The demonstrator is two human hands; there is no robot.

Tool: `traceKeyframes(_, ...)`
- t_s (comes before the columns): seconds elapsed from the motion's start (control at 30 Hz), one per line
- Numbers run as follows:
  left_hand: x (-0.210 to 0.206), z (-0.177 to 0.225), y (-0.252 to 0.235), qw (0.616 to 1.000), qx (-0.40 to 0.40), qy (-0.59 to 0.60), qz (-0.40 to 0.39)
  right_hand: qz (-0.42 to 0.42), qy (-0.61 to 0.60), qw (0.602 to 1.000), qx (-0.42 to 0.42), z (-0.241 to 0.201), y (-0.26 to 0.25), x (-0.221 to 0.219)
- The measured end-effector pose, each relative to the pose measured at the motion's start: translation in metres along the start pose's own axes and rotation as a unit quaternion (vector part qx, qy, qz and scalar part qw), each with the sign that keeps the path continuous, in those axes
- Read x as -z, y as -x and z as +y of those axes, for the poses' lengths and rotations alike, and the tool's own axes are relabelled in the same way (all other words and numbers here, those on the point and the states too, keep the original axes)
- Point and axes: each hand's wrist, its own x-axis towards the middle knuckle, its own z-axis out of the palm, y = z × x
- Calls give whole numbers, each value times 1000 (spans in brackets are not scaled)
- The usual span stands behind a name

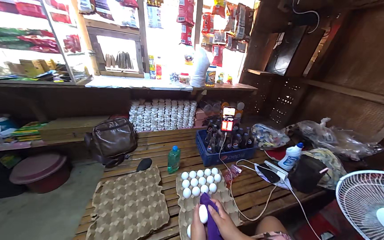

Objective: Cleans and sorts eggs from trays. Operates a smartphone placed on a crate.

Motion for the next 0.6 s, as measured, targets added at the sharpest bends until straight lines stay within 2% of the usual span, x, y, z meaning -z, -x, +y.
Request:
traceKeyframes(0.17,0,2,-2,998,-2,56,29,21,165,972,163,15,10,-12)
traceKeyframes(0.27,-2,3,4,1000,-22,-5,-4,1,212,960,185,3,5,-4)
traceKeyframes(0.37,0,-4,6,996,-24,-76,-39,-27,253,954,160,-16,-3,6)
traceKeyframes(0.43,2,-4,6,991,-28,-114,-65,-47,239,962,125,-21,-10,13)
traceKeyframes(0.6,1,-5,3,988,-23,-123,-92,-60,54,997,-4,-20,-21,22)
